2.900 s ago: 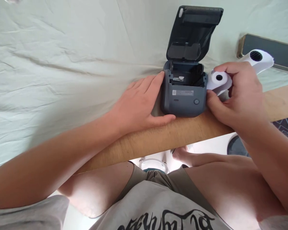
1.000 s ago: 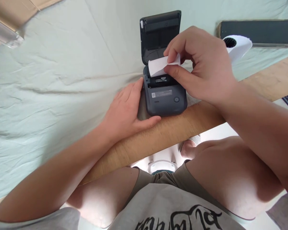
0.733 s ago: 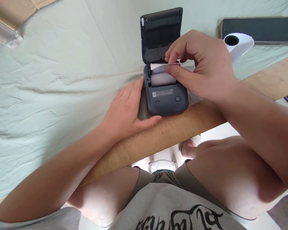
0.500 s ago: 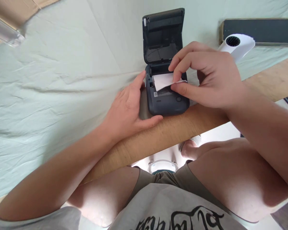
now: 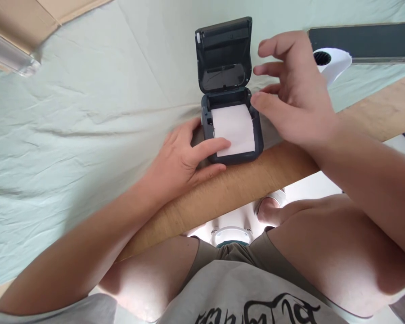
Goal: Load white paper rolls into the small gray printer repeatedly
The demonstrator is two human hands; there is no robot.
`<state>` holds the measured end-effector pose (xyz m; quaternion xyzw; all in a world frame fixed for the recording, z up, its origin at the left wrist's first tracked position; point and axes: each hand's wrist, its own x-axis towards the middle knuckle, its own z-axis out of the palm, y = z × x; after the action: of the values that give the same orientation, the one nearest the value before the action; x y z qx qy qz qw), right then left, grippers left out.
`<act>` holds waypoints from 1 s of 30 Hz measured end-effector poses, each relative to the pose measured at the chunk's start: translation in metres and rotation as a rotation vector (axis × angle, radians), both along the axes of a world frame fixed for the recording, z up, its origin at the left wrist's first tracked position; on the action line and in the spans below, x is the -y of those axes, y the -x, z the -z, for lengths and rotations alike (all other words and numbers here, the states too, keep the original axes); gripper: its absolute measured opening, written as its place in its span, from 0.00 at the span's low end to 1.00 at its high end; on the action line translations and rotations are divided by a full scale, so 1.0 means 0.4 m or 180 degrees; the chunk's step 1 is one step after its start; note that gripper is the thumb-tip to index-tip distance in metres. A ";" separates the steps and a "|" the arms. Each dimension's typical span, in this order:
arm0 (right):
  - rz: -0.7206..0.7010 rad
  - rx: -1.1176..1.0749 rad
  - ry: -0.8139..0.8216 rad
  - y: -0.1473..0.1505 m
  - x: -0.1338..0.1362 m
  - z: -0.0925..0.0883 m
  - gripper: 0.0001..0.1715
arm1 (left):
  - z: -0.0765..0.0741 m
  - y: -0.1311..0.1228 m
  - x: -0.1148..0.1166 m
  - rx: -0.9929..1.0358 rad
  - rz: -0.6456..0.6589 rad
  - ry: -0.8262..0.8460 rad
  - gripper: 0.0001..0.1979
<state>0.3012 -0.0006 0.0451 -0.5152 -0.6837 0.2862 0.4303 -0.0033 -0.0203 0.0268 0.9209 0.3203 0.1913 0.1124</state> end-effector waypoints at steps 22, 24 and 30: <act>-0.0448 -0.0159 0.0341 0.009 -0.021 0.005 0.23 | -0.028 0.004 -0.008 0.0015 0.0004 0.0384 0.36; -0.0488 -0.0150 0.0416 0.006 -0.026 0.005 0.23 | -0.032 0.002 -0.010 0.0026 -0.0045 0.0438 0.43; -0.0470 -0.0238 0.0641 0.007 -0.035 -0.006 0.17 | -0.033 0.001 -0.015 0.0017 -0.0107 0.0510 0.44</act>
<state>0.2985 0.0136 0.0475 -0.4930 -0.6711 0.4033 0.3794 -0.0036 -0.0144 0.0399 0.9030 0.3497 0.1694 0.1834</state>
